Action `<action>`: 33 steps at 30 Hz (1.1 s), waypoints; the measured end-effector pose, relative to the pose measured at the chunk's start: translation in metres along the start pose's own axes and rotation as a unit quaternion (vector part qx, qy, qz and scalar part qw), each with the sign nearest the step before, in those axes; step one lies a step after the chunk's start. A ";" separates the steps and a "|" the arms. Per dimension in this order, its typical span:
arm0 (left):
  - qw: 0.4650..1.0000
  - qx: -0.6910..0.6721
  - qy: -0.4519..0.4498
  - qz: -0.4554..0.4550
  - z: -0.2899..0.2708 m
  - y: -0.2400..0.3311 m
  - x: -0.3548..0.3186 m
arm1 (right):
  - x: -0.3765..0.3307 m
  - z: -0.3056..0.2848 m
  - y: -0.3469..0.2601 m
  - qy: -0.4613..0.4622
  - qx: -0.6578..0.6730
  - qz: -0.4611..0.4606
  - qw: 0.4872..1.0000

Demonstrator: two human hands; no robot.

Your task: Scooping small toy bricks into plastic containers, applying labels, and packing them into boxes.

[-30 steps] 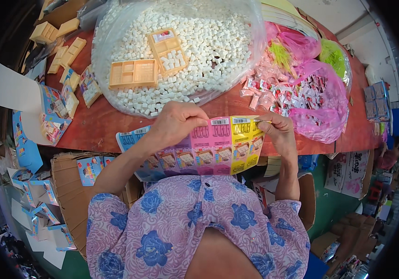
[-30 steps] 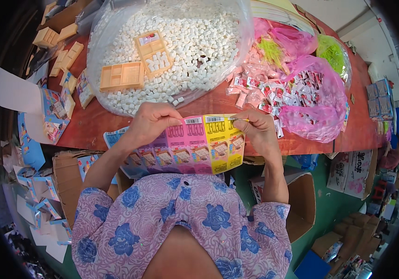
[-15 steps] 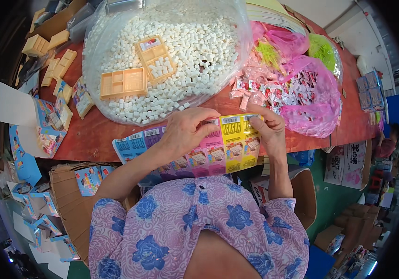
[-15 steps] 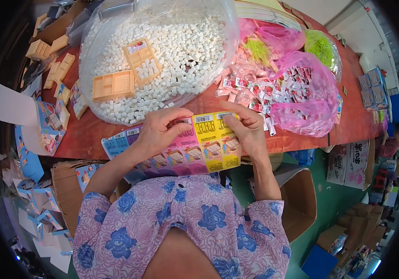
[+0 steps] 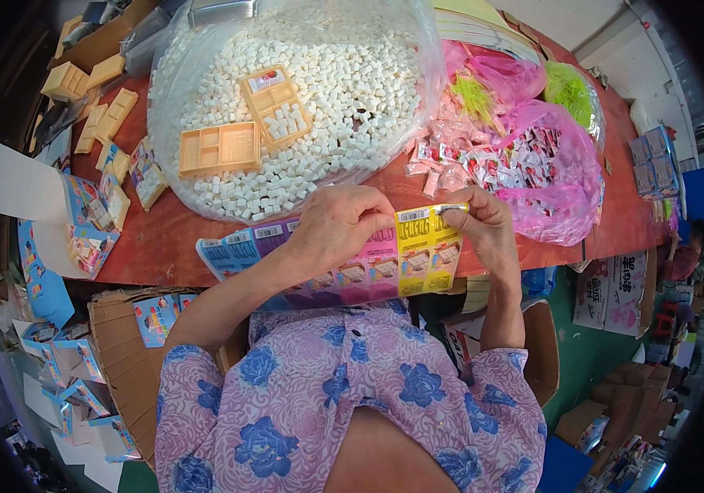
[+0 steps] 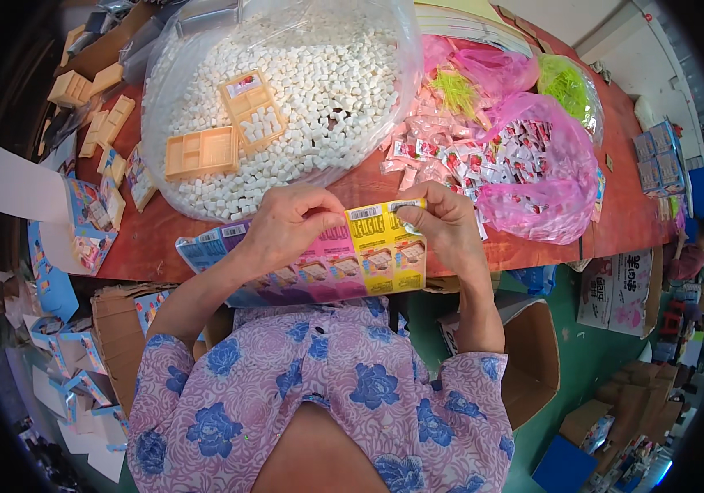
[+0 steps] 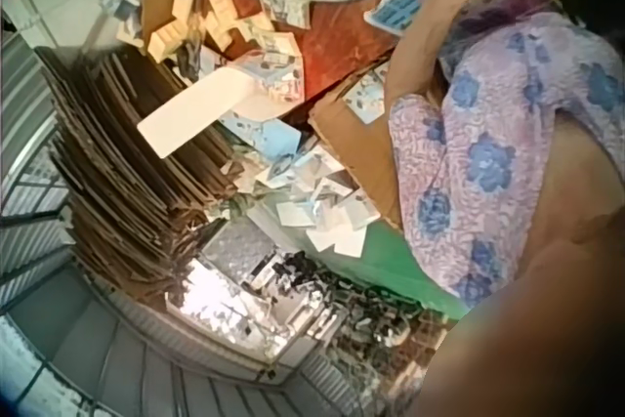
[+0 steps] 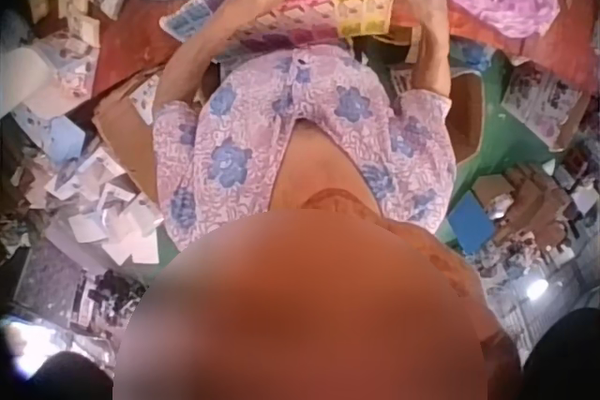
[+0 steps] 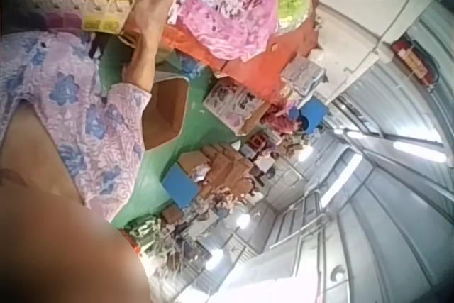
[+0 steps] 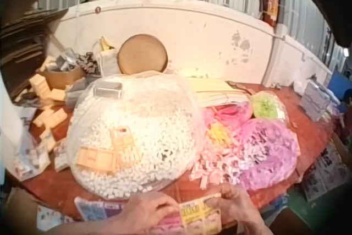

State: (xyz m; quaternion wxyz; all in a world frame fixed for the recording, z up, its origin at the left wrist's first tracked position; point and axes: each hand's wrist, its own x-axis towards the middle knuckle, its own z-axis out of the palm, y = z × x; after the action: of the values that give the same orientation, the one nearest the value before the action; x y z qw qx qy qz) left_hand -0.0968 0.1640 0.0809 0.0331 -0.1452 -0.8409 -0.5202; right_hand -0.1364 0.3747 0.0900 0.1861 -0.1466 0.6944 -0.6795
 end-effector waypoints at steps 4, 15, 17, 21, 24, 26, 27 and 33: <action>0.996 0.067 0.036 0.050 0.004 -0.010 -0.010 | 0.004 -0.009 0.008 0.053 -0.015 0.001 0.998; 0.998 0.025 0.013 -0.058 -0.017 -0.029 -0.028 | 0.004 -0.015 0.022 0.080 0.012 0.014 0.997; 0.997 -0.003 0.015 -0.072 -0.017 -0.029 -0.027 | 0.004 -0.018 0.026 0.080 0.018 0.017 0.996; 0.998 -0.019 -0.001 -0.068 -0.020 -0.031 -0.026 | 0.002 -0.017 0.026 0.081 0.029 0.028 0.996; 0.998 -0.023 -0.024 -0.054 -0.020 -0.037 -0.028 | 0.001 -0.020 0.030 0.075 0.033 0.030 0.996; 0.999 -0.012 -0.022 -0.030 -0.020 -0.037 -0.030 | 0.000 -0.020 0.031 0.081 0.040 0.029 0.996; 0.999 -0.011 -0.021 -0.032 -0.021 -0.037 -0.031 | 0.000 -0.020 0.031 0.088 0.046 0.028 0.995; 0.993 0.117 0.008 0.006 -0.032 -0.034 -0.051 | -0.001 -0.024 0.035 0.101 0.061 0.026 0.993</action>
State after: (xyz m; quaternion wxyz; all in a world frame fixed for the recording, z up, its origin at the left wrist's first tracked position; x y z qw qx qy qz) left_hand -0.0606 0.1108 0.0555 0.0598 -0.1408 -0.8950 -0.4190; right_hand -0.1443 0.3978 0.0556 0.1417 -0.0475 0.6705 -0.7267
